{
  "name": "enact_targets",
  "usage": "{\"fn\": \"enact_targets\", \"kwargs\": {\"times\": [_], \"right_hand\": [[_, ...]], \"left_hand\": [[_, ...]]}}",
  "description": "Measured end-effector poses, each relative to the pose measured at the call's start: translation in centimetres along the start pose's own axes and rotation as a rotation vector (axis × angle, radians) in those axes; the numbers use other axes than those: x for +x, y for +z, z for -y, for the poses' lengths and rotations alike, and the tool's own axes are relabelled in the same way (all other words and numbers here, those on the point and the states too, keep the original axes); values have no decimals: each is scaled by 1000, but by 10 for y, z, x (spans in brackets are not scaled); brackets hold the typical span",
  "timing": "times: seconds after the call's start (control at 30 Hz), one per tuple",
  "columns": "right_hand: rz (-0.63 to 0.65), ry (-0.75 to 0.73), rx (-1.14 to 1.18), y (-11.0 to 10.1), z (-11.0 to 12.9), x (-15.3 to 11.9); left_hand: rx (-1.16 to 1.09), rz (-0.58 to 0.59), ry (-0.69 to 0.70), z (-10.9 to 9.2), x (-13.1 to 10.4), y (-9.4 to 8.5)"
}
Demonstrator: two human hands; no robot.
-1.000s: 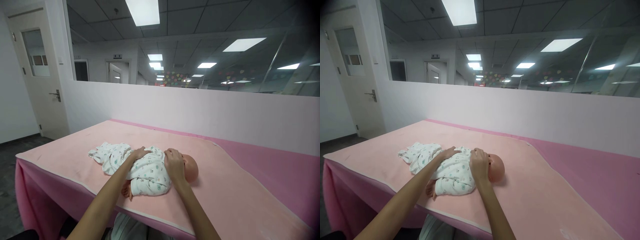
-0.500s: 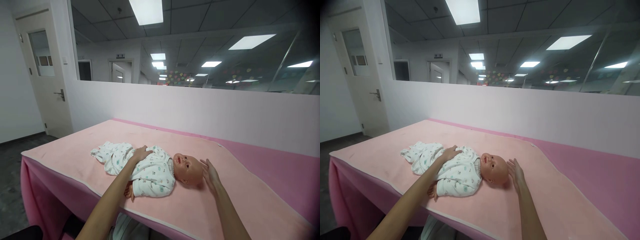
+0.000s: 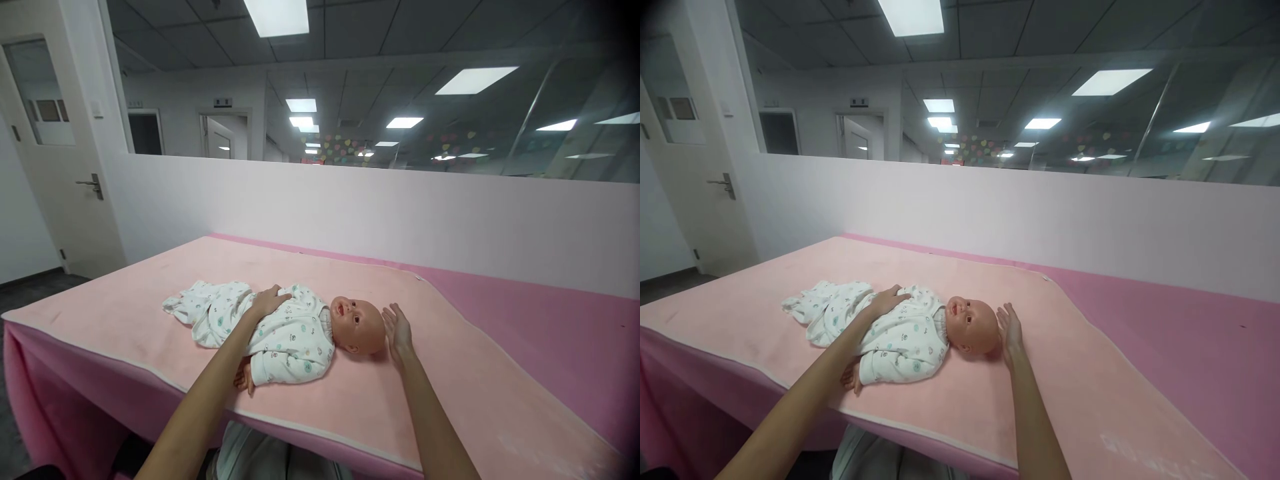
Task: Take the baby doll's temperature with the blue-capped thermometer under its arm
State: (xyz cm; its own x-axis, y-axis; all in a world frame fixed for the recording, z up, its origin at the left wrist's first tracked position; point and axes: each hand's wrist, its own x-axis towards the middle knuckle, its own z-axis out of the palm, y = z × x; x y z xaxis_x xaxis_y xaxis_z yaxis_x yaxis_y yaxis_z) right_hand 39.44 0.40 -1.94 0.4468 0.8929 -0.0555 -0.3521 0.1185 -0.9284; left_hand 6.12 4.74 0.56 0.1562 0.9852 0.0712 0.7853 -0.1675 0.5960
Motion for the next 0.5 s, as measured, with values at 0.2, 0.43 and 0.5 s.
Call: {"fn": "enact_targets", "kwargs": {"times": [0.2, 0.43, 0.5], "right_hand": [[-89, -66, -49, 5, 6, -5], [427, 256, -78, 34, 15, -48], [531, 296, -89, 34, 20, -54]], "left_hand": [[11, -9, -1, 3, 4, 2], [9, -10, 0, 7, 5, 3], [4, -10, -2, 7, 5, 3]]}}
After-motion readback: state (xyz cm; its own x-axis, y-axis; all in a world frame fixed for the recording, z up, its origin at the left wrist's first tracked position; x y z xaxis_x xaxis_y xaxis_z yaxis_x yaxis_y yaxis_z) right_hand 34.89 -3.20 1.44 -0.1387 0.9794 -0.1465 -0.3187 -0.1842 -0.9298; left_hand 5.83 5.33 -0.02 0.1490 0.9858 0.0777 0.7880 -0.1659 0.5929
